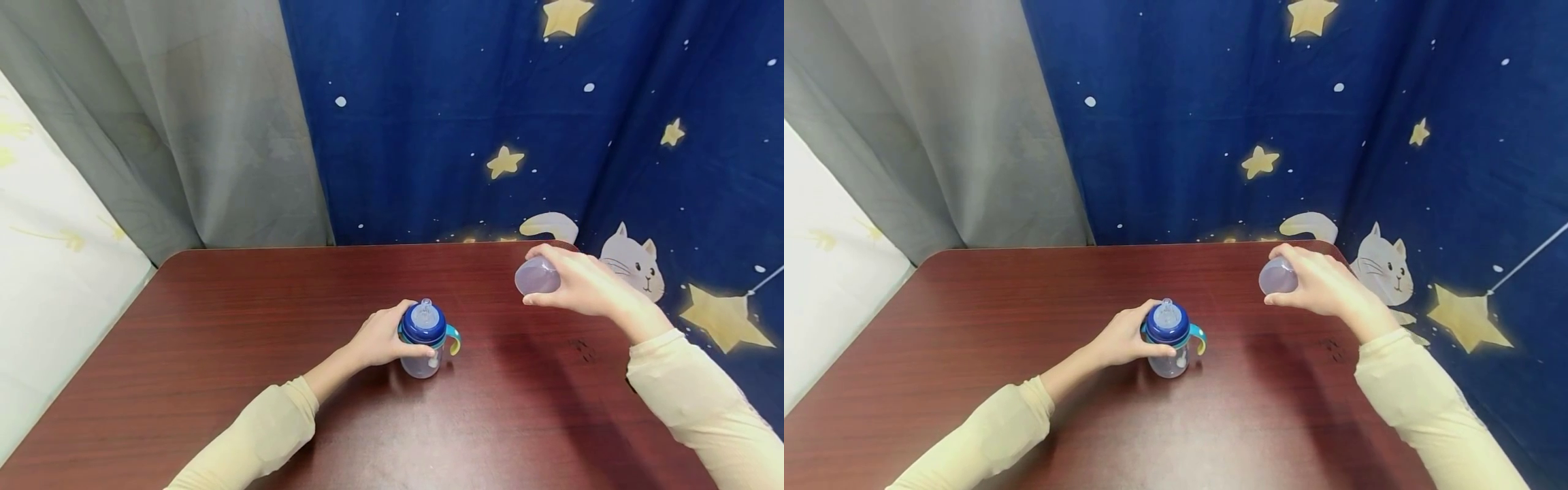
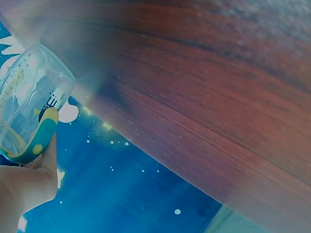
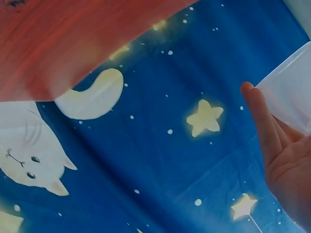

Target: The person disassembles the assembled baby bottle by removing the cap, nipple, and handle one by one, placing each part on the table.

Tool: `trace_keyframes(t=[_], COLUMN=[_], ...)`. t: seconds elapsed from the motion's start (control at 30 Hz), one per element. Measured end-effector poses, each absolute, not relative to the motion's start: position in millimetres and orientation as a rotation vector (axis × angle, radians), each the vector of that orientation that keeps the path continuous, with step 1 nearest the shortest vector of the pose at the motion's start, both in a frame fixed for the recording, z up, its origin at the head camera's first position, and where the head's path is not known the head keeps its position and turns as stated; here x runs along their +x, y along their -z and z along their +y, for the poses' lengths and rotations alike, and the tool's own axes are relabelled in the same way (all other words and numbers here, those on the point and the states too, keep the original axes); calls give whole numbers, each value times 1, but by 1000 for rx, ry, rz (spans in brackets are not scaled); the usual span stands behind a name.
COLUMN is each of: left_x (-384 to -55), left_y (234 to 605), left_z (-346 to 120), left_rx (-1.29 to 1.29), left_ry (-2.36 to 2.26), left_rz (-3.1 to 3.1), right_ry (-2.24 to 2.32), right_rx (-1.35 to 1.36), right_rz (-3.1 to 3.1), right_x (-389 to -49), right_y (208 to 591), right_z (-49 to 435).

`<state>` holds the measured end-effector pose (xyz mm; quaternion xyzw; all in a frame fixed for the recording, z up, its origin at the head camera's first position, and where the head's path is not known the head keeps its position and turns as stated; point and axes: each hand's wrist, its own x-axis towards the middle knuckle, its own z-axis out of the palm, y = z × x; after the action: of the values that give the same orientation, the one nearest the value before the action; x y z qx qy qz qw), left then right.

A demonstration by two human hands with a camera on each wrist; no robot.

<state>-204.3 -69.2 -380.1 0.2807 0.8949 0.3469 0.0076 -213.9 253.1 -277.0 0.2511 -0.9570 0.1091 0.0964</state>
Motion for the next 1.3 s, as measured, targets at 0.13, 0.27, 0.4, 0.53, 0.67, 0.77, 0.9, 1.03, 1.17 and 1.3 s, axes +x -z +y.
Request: trace_keyframes(t=[0.13,0.27,0.4,0.53,0.67,0.77,0.9,1.03,1.17,1.3], left_x=[-205,-206,-206,-206,-206,-206,-206,-206,-206,-205], left_y=[381,382,383,383,383,384,384,384,384,384], left_z=[-69,-69,-69,-69,-69,-69,-69,-69,-69,-69], left_rx=[875,874,872,870,867,869,876,884,885,881], left_ry=[-1080,-1078,-1078,-1074,-1075,-1072,-1061,-1056,-1054,-1056], left_rz=[2804,2804,2806,2809,2807,2810,2822,2828,2829,2823], right_ry=[-329,-323,-326,-344,-362,-379,-395,-412,-446,-470], right_rx=[762,763,755,734,719,724,723,715,734,766], right_rz=[-2818,-2819,-2834,-2856,-2878,-2881,-2892,-2906,-2906,-2906], right_x=[-215,-216,-216,-216,-215,-215,-216,-218,-221,-223], right_y=[290,303,315,325,333,340,350,360,367,373], right_z=[255,257,258,261,263,264,265,265,266,266])
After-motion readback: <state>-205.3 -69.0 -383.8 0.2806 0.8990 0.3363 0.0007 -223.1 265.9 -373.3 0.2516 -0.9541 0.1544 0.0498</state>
